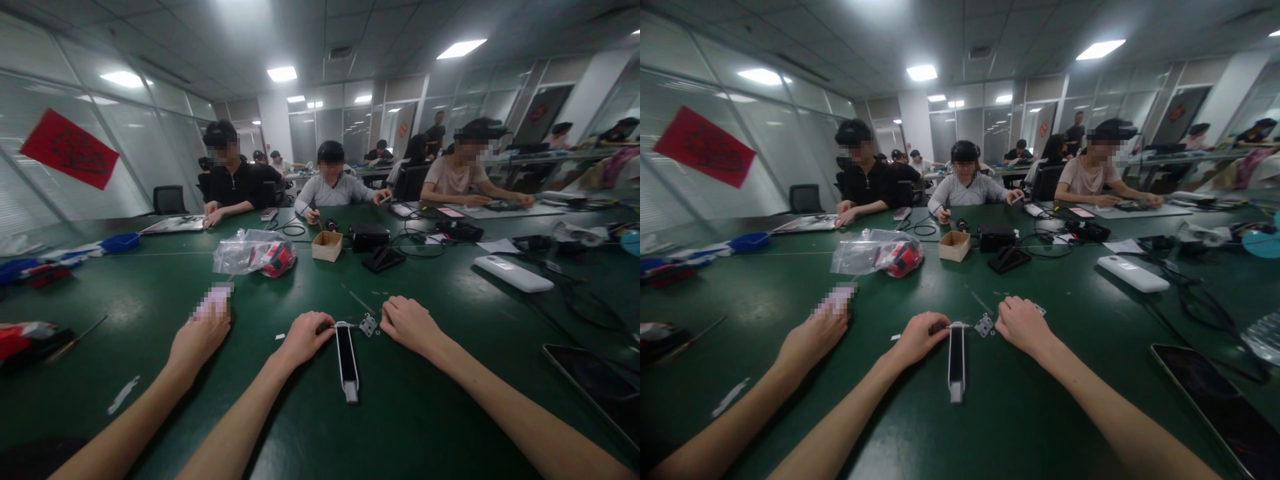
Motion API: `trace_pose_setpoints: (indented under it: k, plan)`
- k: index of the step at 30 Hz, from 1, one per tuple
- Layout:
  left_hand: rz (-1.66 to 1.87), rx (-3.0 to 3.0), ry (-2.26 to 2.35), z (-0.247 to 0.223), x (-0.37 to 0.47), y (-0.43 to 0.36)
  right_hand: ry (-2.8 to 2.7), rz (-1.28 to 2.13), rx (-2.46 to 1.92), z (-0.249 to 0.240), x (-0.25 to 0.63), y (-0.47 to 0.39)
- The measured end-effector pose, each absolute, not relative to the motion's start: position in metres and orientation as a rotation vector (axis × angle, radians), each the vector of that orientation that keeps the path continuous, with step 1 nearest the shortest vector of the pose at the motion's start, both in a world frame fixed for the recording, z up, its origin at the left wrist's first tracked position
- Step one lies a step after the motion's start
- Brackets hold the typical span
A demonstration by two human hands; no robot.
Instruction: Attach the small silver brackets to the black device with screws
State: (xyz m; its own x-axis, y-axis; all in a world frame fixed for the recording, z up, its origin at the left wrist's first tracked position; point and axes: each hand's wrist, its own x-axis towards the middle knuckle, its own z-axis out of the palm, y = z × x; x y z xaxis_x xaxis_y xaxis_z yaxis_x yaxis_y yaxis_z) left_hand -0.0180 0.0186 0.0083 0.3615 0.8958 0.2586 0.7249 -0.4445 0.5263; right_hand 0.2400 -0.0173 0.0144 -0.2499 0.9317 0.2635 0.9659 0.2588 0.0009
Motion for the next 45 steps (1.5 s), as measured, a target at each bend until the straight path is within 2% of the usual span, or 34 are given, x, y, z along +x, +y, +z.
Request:
trace_pose_setpoints:
  k: [4, 11, 21, 31, 45]
  plan:
    - [0.572, 2.496, 1.114, 0.006, -0.009, 0.019, -2.208, -0.162, -1.588, 0.011, 0.228, -0.023]
    - [0.597, 2.543, 1.103, -0.006, -0.013, 0.027, -2.119, -0.053, -1.204, -0.011, 0.199, -0.025]
    - [0.578, 2.559, 1.106, -0.004, -0.013, 0.026, -2.041, 0.092, -1.323, -0.011, 0.203, -0.021]
    - [0.577, 2.558, 1.096, -0.004, -0.012, 0.025, -2.07, -0.026, -1.493, -0.016, 0.21, -0.017]
    - [0.572, 2.563, 1.104, -0.007, -0.013, 0.027, -2.163, 0.181, -1.255, -0.012, 0.209, -0.02]
